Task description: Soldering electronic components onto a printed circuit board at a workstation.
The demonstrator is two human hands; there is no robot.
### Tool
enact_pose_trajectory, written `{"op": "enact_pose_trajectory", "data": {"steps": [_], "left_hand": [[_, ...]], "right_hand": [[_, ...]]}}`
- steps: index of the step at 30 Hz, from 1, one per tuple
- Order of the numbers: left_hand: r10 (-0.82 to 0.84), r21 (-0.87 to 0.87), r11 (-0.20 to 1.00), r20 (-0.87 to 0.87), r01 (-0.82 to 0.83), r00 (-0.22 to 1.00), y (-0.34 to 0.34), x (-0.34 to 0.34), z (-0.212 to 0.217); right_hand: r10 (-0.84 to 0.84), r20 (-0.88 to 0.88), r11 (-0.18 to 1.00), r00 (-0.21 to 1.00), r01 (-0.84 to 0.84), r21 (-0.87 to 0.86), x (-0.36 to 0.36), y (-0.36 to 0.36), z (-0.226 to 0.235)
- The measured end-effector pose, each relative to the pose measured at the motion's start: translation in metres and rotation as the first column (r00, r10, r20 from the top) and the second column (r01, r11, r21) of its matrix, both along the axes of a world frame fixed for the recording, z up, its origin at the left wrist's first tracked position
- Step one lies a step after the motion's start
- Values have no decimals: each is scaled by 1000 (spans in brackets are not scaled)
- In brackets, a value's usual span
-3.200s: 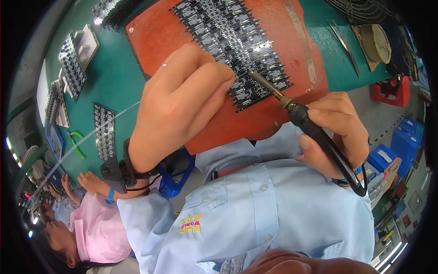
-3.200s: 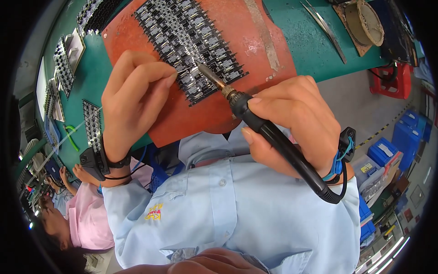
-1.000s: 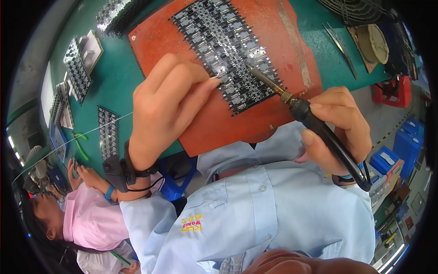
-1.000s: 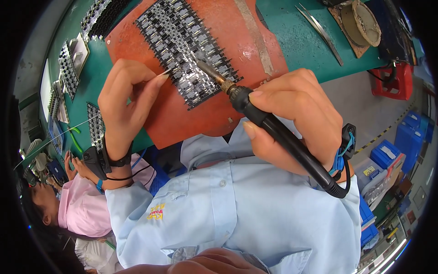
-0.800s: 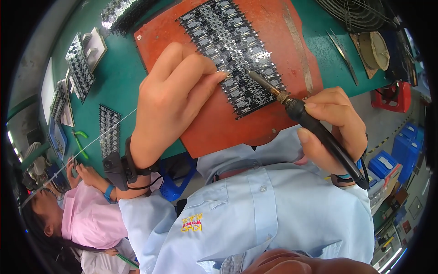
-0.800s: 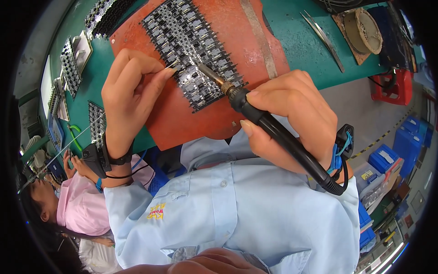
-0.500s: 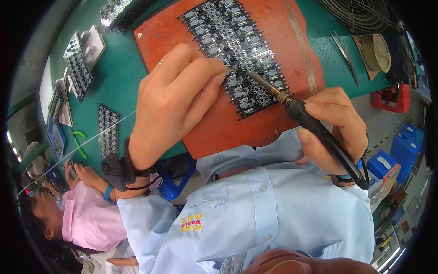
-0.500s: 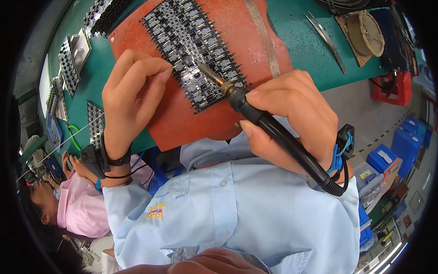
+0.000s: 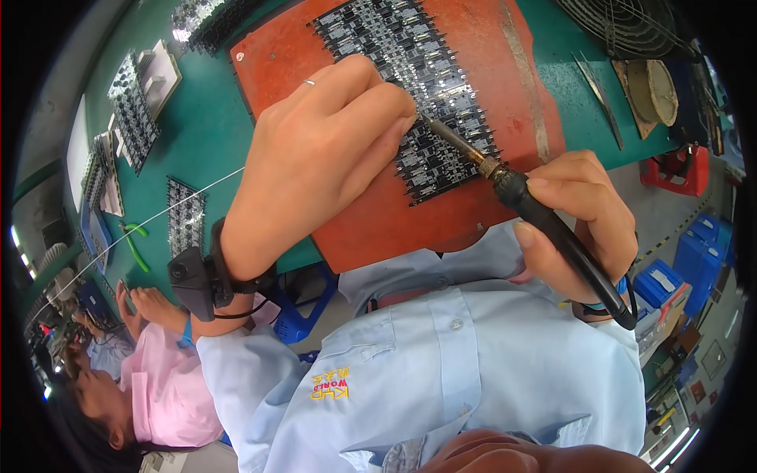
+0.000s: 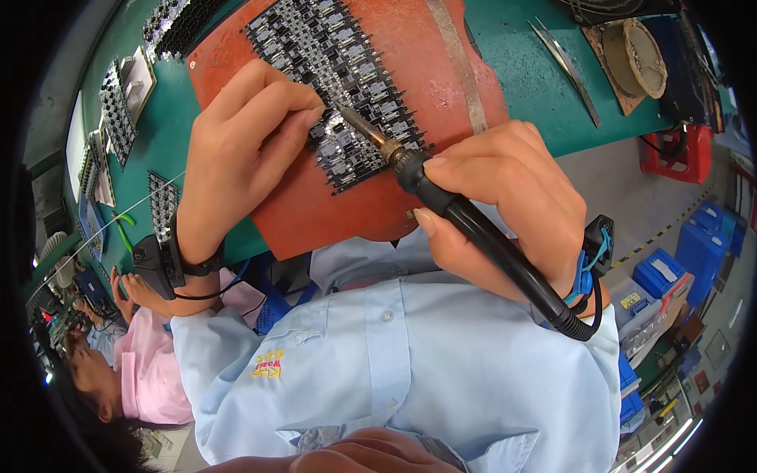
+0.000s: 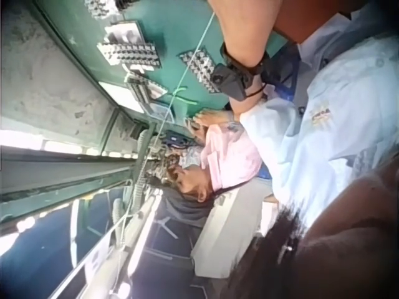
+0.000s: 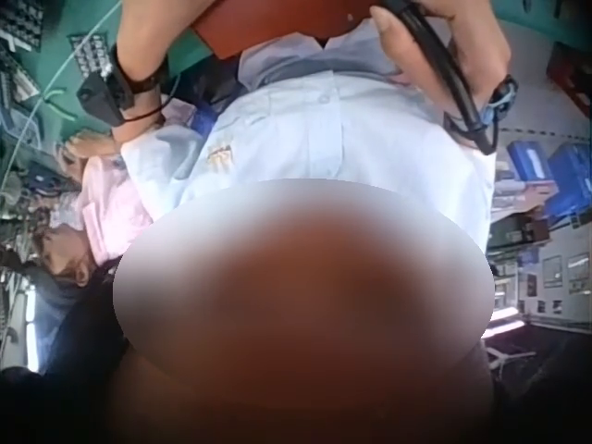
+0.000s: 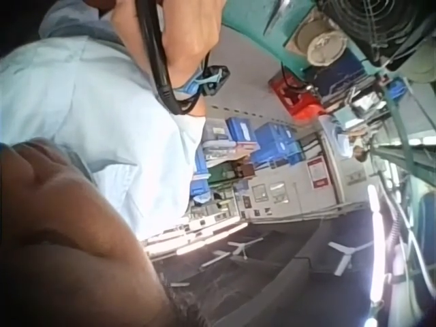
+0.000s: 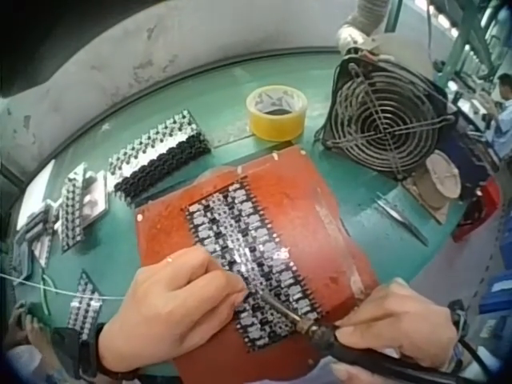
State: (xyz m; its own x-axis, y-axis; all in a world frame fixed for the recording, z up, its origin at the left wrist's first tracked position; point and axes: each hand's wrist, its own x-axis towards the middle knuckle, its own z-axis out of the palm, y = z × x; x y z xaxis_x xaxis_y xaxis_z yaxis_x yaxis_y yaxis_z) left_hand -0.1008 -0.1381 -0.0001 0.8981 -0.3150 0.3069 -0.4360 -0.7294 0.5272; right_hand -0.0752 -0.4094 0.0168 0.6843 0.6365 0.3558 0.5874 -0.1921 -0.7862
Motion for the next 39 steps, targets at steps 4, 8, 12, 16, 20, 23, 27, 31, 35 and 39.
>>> {"op": "enact_pose_trajectory", "data": {"steps": [4,8,12,16,20,23,27,31,35,39], "left_hand": [[10,7,1000,-5,-10,1000,-4,2,-2],[16,25,1000,14,-17,1000,-5,2,-3],[48,-40,998,4,-47,999,-6,1,-4],[24,-55,998,99,-19,995,2,-2,-6],[-96,60,995,270,83,958,5,-4,-14],[-152,123,985,321,119,935,5,-4,-14],[-151,142,984,308,111,939,6,-6,-15],[-148,131,985,290,113,946,8,-9,-16],[-158,133,983,247,128,956,7,-8,-11],[-153,120,985,260,125,954,7,-7,-14]], "right_hand": [[-4,29,1000,1000,4,8,0,1,-2],[-8,83,1000,997,6,17,-1,5,-3],[-26,123,1000,992,24,20,-1,7,-2],[-33,142,999,989,31,16,-1,7,1],[-41,125,999,991,38,29,-1,7,-1],[-32,122,999,992,30,20,-1,5,0],[-11,91,1000,996,10,8,3,2,3],[3,97,1000,995,-4,13,3,1,0],[95,111,994,989,-89,-60,6,-5,2],[103,115,994,988,-99,-46,7,-4,0]]}}
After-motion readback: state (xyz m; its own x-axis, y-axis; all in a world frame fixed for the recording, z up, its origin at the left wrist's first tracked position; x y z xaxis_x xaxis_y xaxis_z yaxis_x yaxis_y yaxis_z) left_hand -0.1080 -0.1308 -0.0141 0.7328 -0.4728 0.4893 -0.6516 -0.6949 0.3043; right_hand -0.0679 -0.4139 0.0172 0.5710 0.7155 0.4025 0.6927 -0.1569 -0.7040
